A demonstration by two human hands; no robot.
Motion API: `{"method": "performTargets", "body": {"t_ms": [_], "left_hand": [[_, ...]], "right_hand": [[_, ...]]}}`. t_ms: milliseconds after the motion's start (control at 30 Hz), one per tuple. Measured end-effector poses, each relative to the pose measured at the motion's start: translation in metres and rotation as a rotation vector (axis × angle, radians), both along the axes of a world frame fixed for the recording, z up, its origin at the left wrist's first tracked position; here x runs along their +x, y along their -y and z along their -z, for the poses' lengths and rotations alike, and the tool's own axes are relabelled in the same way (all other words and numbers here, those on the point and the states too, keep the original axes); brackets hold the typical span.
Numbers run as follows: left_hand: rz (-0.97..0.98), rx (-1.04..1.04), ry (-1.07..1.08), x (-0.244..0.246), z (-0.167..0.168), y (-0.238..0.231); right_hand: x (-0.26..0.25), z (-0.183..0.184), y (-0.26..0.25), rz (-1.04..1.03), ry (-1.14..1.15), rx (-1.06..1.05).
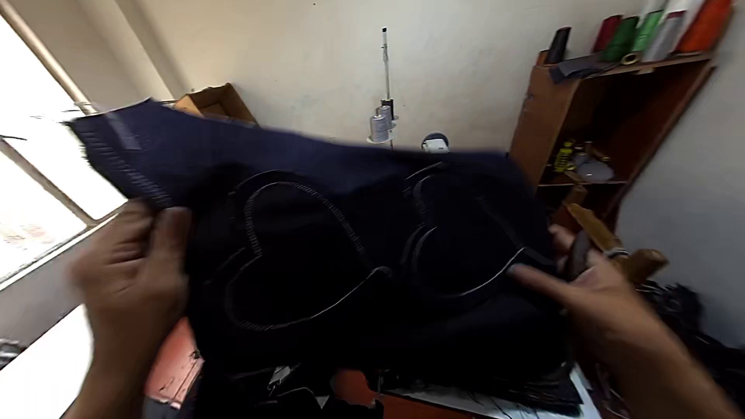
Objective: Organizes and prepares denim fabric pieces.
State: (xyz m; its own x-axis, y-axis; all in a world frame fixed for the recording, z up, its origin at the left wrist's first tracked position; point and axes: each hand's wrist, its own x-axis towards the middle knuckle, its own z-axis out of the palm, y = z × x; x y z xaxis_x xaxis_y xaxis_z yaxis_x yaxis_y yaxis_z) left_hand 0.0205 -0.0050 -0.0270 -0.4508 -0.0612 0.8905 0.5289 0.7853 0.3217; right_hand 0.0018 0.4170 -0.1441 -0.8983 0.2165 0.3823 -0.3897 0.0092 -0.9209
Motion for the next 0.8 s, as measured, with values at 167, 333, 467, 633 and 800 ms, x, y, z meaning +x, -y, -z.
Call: {"method": "performTargets", "body": {"t_ms": [167, 333, 467, 633, 800], "left_hand": [[0.002, -0.063, 0.528, -0.1, 0.058, -0.09], [0.057, -0.193, 1.131, -0.163, 0.119, -0.107], [0.101, -0.212, 1.283, -0.178, 0.12, -0.1], [0.216, -0.178, 0.617, -0.128, 0.144, -0.024], [0.104, -0.114, 0.574, -0.062, 0.356, 0.044]], "right_hand": [[-0.073, -0.009, -0.091, 0.195, 0.333, 0.438], [-0.11, 0.045, -0.037, 0.255, 0.669, 1.011], [-0.113, 0.056, 0.105, 0.049, 0.176, 0.906], [-0.126, 0.087, 0.171, -0.026, 0.277, 1.08], [-0.129, 0.082, 0.166, -0.053, 0.319, 1.126]]}}
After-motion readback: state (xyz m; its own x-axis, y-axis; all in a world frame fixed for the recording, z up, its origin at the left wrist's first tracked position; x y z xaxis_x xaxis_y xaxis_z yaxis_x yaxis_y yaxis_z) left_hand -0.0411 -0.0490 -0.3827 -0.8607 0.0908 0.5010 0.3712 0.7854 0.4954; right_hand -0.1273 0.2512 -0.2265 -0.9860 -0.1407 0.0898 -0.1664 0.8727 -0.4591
